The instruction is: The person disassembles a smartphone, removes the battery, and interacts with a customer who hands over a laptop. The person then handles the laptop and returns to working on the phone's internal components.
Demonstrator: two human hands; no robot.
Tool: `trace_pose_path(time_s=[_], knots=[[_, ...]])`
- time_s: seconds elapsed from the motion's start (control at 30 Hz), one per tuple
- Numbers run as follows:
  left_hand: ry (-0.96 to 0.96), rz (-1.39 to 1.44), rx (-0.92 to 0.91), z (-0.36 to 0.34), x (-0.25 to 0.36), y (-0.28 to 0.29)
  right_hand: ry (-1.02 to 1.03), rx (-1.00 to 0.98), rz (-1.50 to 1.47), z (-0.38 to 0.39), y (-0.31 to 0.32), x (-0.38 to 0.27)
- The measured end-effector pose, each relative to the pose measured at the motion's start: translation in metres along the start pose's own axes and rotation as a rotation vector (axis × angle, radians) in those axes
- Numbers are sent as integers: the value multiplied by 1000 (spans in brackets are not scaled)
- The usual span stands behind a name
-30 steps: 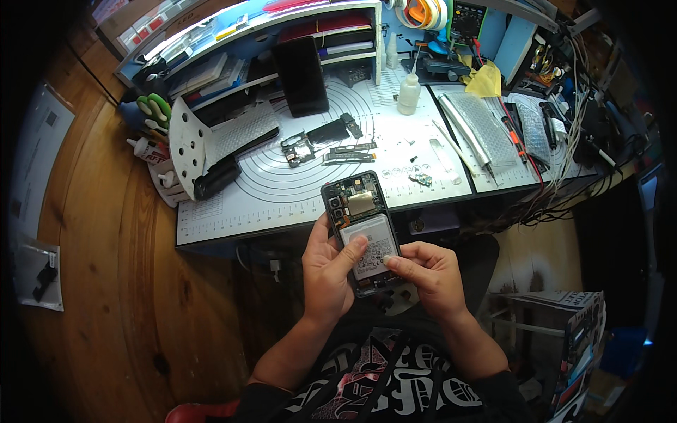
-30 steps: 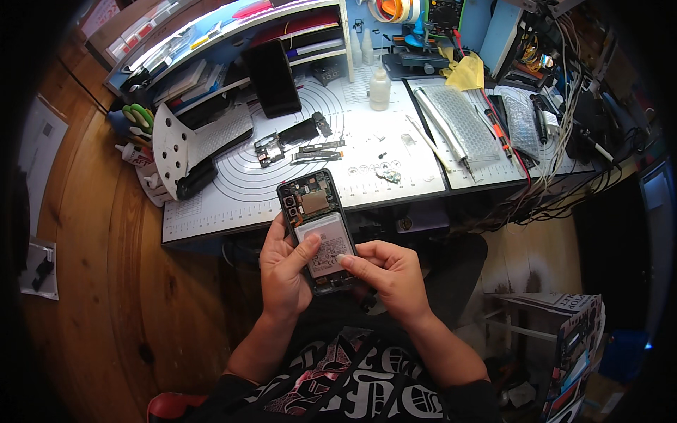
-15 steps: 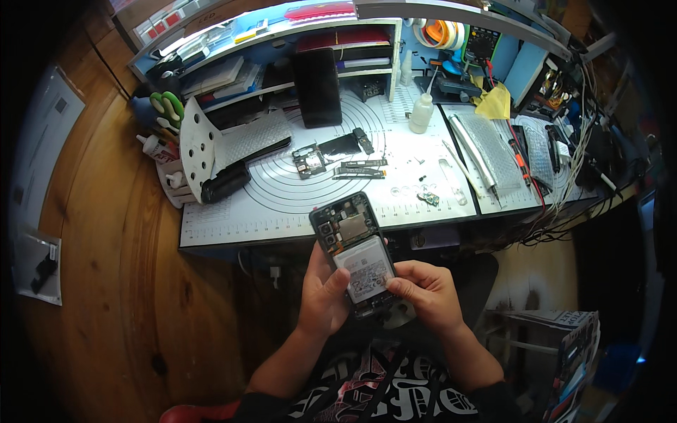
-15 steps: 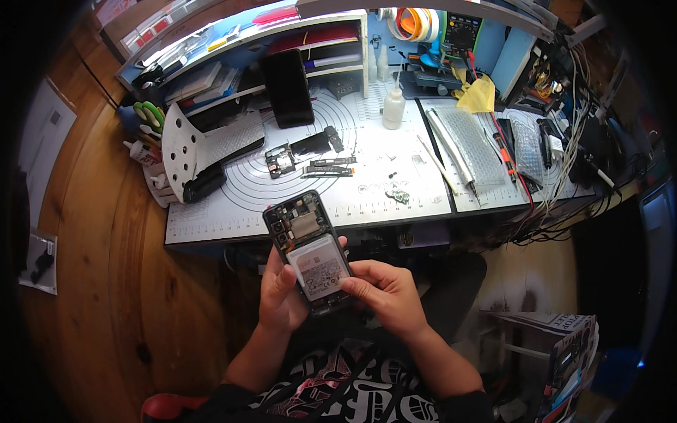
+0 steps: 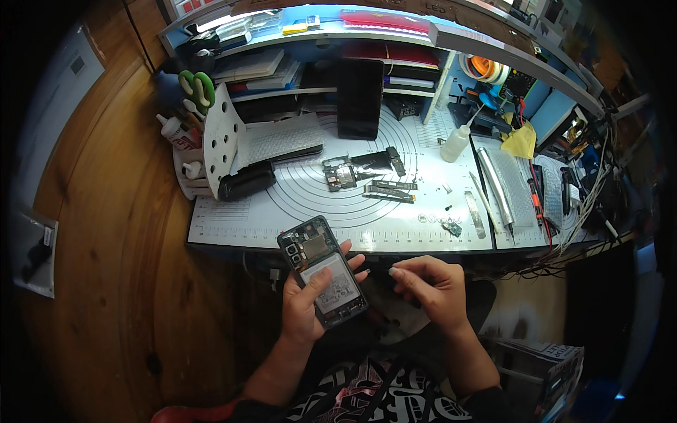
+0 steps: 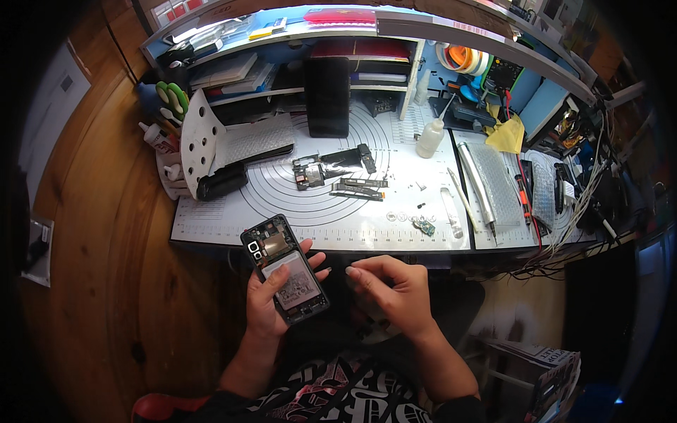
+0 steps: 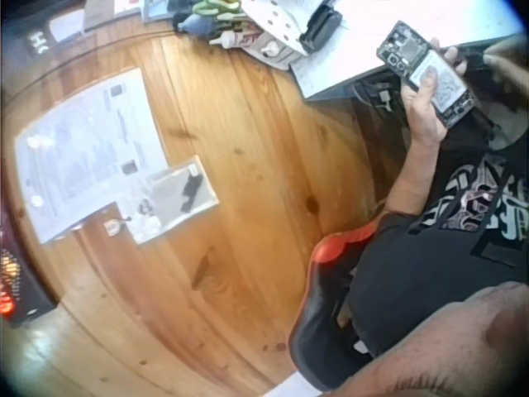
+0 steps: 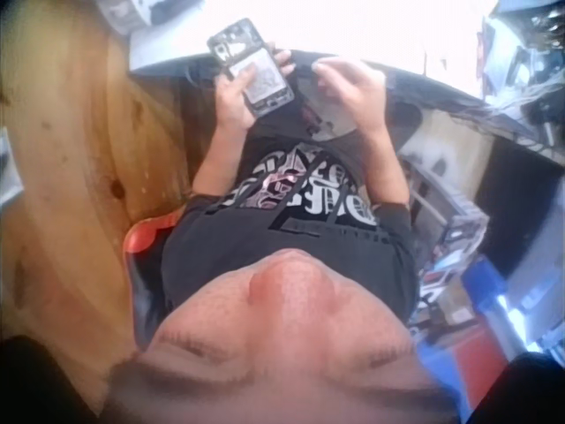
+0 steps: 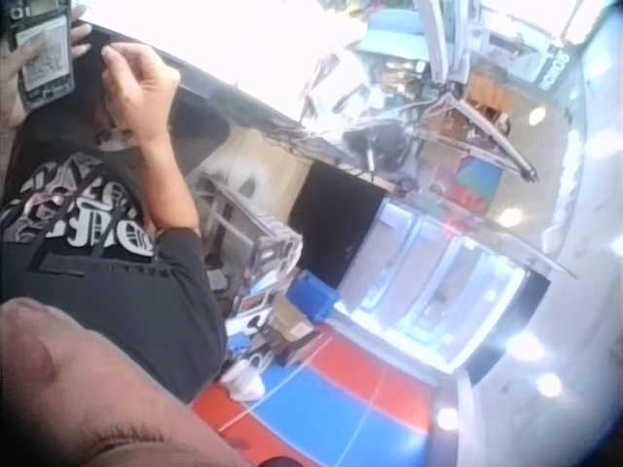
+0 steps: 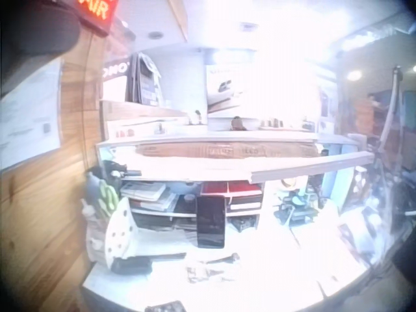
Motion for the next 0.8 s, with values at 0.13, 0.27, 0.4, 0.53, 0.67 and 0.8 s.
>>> trace_pose_path(time_s=[0.13,0.27,0.4,0.53,0.67,0.8], knots=[[16,20,23,-2,3,6,312,148,155,-21,0,-12],[31,35,50,-4,6,11,403,131,372,-49,13,-8],[47,45,31,-4,14,2,504,81,644,-99,25,-2],[47,37,8,-9,15,1,537,28,718,-131,30,12],[54,7,18,-9,13,1,495,-2,733,-142,24,13],[62,13,22,-7,14,-2,427,-9,663,-144,18,18]])
Point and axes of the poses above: each hand's wrist, its own z-axis away from the middle knuckle, its own y-axis out of the back of the hand, x = y × z, the point moved 4 cm from there along -z, towards the middle knuckle, and after that the axes turned 10 degrees about y, right-handed, at the moved point
